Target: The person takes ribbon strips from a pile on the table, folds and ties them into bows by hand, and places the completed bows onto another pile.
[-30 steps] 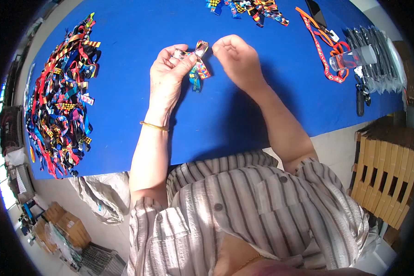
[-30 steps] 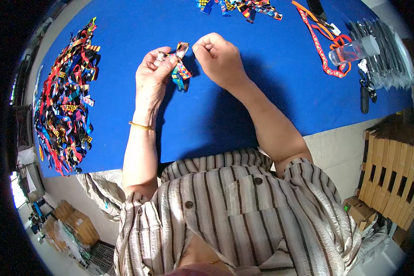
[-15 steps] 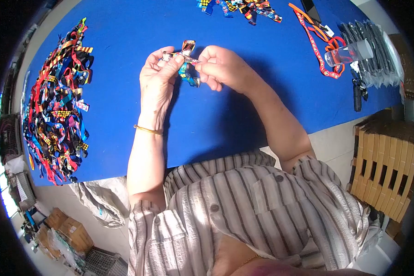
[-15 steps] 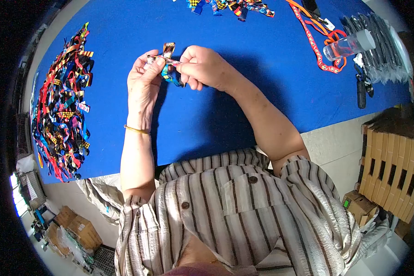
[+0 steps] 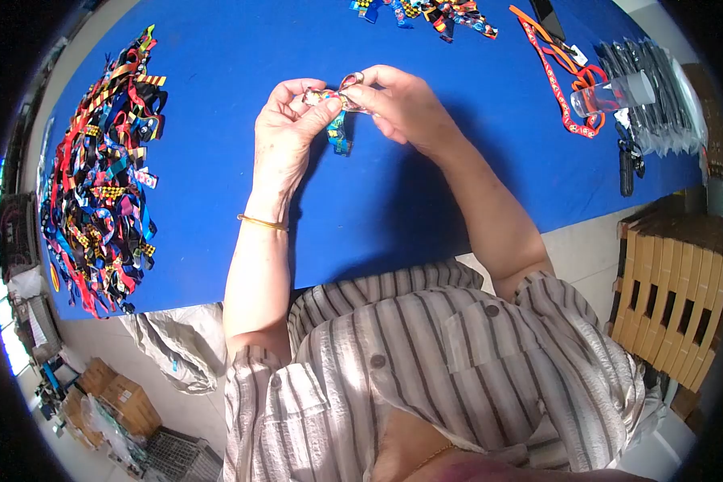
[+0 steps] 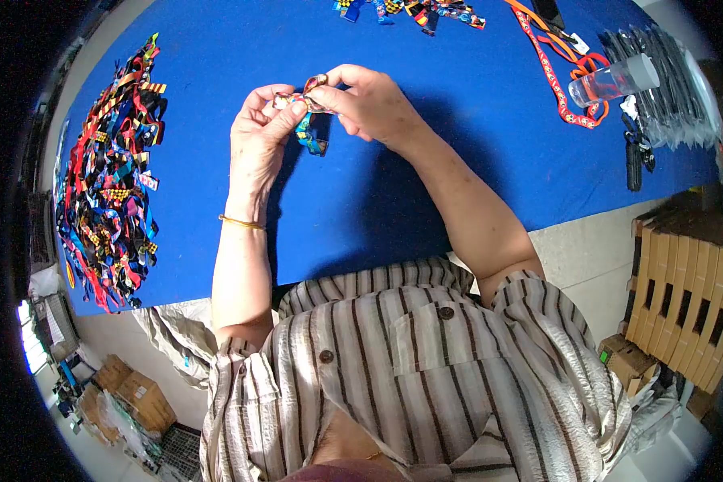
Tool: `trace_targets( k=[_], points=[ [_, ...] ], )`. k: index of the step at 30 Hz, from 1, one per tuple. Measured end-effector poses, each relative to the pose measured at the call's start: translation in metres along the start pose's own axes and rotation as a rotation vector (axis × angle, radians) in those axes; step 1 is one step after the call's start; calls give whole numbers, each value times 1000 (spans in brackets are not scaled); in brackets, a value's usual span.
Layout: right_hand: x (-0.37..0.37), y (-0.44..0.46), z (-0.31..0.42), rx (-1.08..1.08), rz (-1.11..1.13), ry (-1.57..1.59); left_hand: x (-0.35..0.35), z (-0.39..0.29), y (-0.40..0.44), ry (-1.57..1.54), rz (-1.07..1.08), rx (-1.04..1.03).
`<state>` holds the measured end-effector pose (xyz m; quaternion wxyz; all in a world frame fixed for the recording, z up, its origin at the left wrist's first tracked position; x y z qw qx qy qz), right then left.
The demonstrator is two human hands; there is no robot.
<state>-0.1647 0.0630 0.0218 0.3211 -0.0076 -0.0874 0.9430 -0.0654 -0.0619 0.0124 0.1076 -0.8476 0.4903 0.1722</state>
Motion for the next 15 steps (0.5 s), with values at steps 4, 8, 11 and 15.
trace_targets(
  k=[4,8,11,15],
  points=[
    [2,4,-7,35,-56,78,6,12,4,-131,16,113],
    [4,1,-3,18,-95,84,8,15,2,-73,7,145],
    [5,-1,1,9,-143,116,7,14,2,-59,18,108],
    [7,2,-6,21,-186,217,8,15,4,-74,87,64]
  ],
)
Point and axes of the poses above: each hand's wrist, its own y-axis towards the middle knuckle, its own x-axis out of the back of the hand, z = x × y, the point moved 8 cm from there along y, towards the middle knuckle, and after that the axes turned 1 degree about -z, right-handed, at the moved point
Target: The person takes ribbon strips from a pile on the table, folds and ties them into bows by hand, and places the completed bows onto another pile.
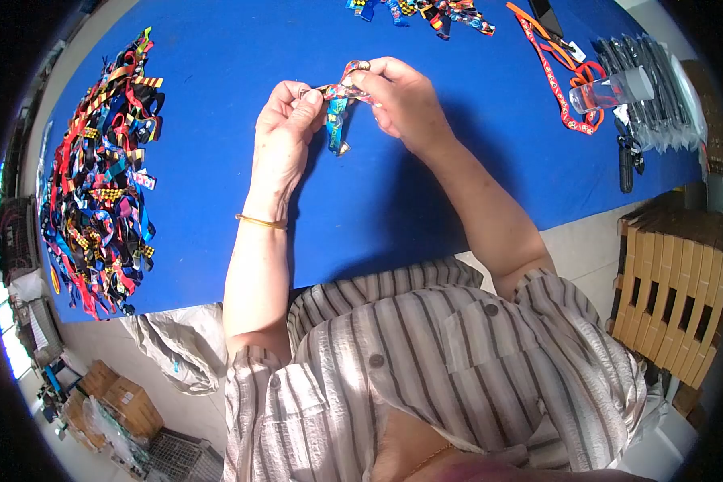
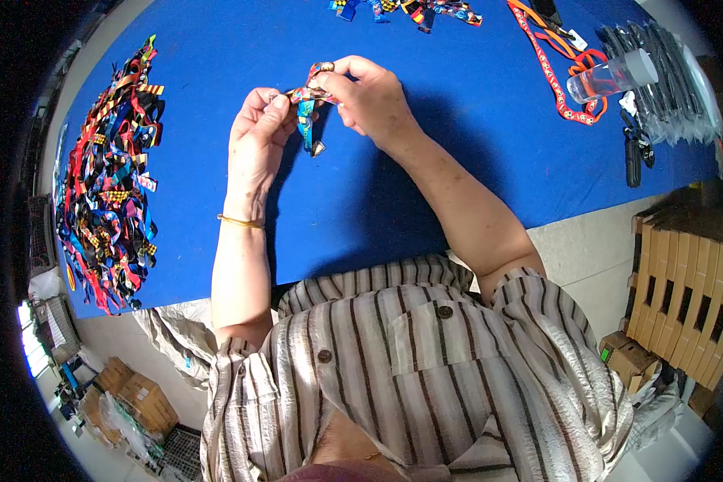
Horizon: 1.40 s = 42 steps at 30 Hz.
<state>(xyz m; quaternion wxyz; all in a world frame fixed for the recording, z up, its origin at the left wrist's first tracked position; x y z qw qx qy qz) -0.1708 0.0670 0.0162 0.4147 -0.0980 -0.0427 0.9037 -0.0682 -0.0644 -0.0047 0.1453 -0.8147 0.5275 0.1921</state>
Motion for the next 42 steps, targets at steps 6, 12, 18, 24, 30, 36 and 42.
trace_targets(
  k=[6,12,18,24,30,36,42],
  points=[
    [0,-1,-2,8,-47,159,0,-3,-1,7,-21,-53],
    [-3,-2,0,37,-35,246,-3,-5,-1,-35,-51,-65],
    [-5,-5,2,31,3,100,-16,-5,-1,34,-51,-5],
    [-17,-3,7,173,175,-136,-5,-12,-2,-61,-65,-20],
    [-9,-21,31,855,-108,-685,-6,-9,-4,-167,-100,57],
    [-24,-39,45,1122,-69,-954,3,-12,-1,-202,-136,-22],
    [-12,-20,38,826,73,-696,7,-23,1,-67,-129,-137]
  ],
)
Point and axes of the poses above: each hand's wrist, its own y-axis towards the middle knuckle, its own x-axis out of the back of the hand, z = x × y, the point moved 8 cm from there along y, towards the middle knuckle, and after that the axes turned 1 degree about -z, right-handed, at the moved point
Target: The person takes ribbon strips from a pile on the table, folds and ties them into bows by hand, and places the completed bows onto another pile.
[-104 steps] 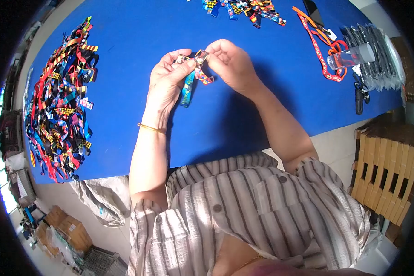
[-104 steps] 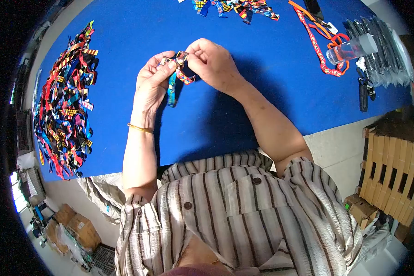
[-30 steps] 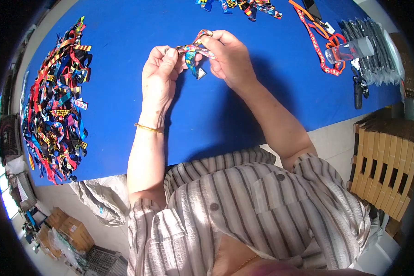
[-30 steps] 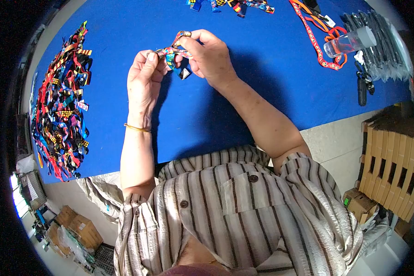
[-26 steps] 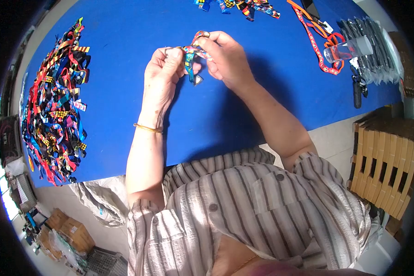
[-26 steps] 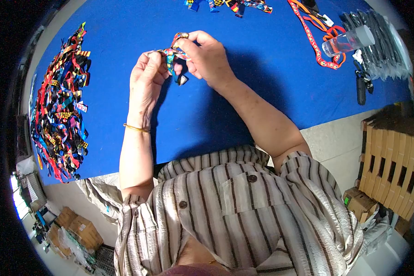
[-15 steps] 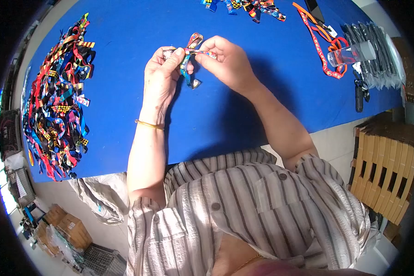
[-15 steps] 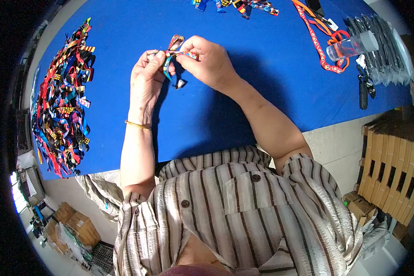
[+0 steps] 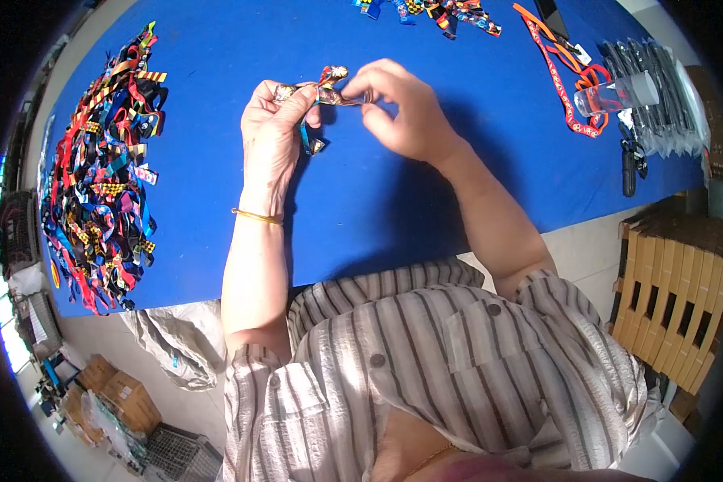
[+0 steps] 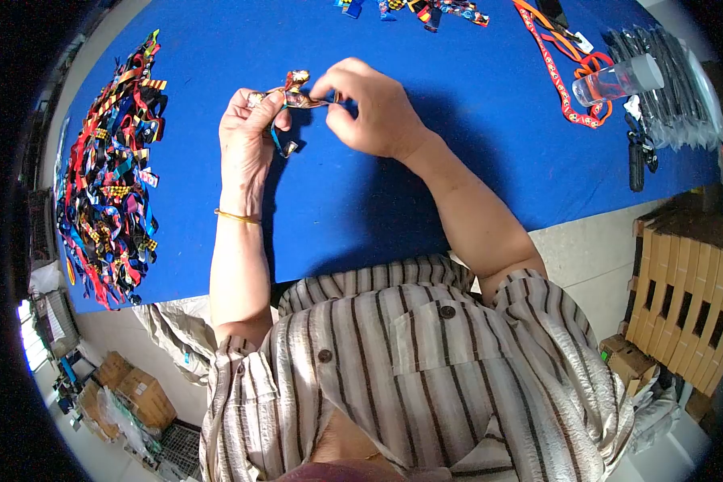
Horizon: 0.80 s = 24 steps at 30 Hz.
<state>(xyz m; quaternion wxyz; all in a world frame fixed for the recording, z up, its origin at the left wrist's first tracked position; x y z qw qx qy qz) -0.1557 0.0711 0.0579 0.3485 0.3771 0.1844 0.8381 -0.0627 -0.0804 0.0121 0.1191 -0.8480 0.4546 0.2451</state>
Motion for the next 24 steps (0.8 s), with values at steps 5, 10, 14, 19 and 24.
trace_targets(
  k=[5,10,14,19,24],
  points=[
    [-15,-3,-25,-331,36,567,-8,5,-4,85,57,45],
    [-19,-8,-25,-574,80,536,-21,10,-9,210,123,100],
    [-22,-11,-36,-623,61,542,-26,9,-11,269,163,79],
    [-30,-17,-39,-720,16,743,-31,3,-14,289,165,46],
    [-20,-11,-31,-679,-9,717,-23,10,-12,311,127,68]
  ],
)
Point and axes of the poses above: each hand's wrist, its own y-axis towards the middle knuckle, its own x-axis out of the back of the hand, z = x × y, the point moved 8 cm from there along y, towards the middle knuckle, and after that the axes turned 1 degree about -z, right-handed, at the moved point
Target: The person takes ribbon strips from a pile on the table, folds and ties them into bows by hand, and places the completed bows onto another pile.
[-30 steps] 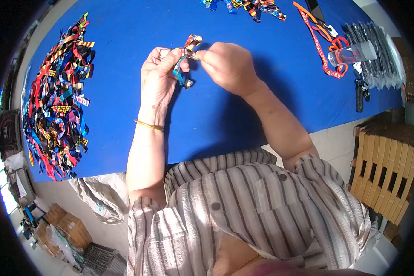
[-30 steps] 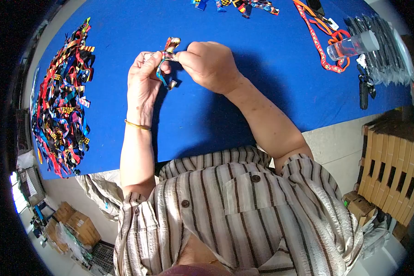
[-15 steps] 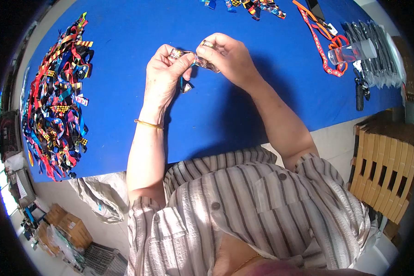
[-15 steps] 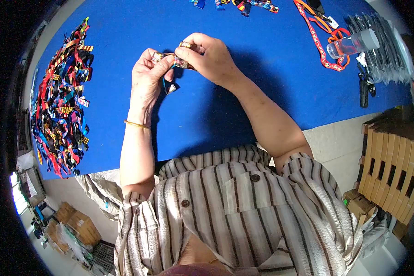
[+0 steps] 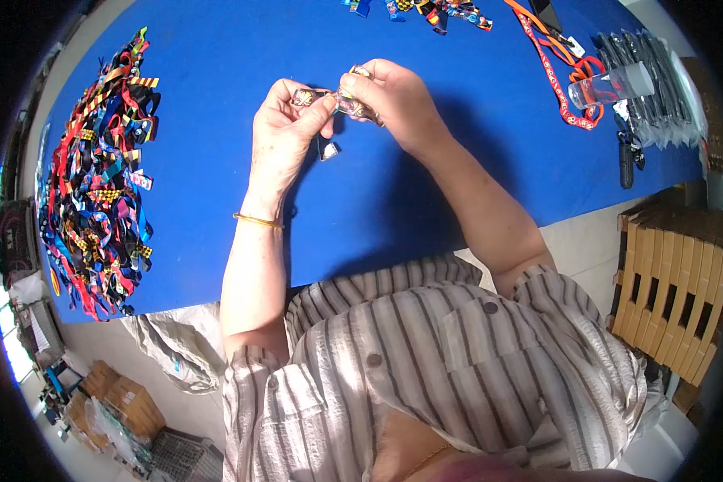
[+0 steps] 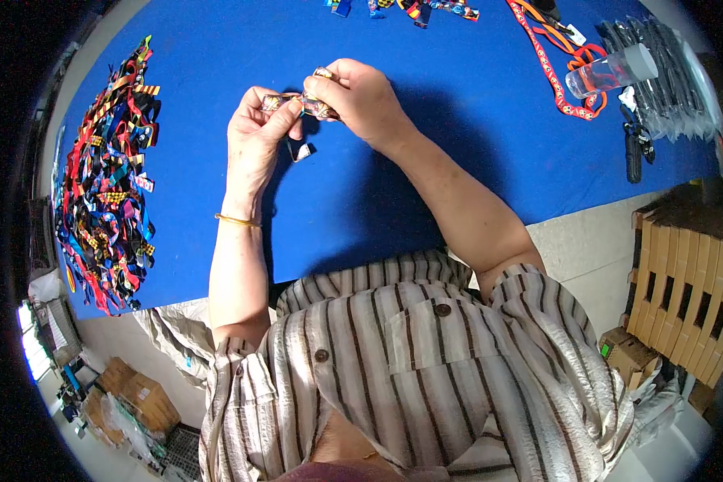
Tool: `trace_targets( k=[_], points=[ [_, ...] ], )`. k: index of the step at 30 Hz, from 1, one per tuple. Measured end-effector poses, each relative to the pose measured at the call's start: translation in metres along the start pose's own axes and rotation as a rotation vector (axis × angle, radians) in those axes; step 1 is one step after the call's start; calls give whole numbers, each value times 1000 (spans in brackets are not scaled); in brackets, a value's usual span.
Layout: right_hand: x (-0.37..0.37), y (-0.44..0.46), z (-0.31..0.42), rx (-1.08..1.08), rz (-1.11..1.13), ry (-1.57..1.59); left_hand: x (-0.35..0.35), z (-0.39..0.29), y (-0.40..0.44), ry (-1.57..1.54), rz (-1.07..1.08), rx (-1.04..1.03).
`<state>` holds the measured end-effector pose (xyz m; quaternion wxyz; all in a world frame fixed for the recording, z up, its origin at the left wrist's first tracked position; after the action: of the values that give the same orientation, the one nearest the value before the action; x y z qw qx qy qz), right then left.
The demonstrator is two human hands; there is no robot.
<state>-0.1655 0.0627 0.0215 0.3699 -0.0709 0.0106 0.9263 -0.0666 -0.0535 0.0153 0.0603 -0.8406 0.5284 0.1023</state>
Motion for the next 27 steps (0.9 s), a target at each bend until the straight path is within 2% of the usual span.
trace_targets(
  k=[3,6,10,11,14,15,17,23,27],
  points=[
    [5,1,3,116,-54,-1,9,-6,-2,18,-231,-117],
    [10,3,4,170,-85,9,18,-27,-8,438,-378,-300],
    [3,0,4,187,-68,-16,-2,-10,-8,210,-182,-122],
    [1,-1,3,183,-69,-37,-3,-8,-7,293,-149,-117],
    [-7,-5,14,173,15,-133,-5,-10,-7,172,-106,-90],
    [-8,-6,19,207,31,-111,-2,-6,-7,125,-91,44],
    [-10,-8,27,276,64,-69,-6,-12,-7,47,-78,26],
    [-1,-7,26,290,99,-78,-1,1,1,-120,27,30],
    [22,0,29,290,-126,-114,5,6,3,-164,39,66]
  ],
)
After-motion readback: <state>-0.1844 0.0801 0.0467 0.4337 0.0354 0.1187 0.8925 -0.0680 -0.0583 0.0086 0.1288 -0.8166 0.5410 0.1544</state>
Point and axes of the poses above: each hand's wrist, its own y-axis towards the middle knuckle, its own x-axis out of the back of the hand, z = x × y, the point moved 8 cm from there along y, towards the middle knuckle, and after that the axes turned 1 degree about -z, right-handed, at the moved point
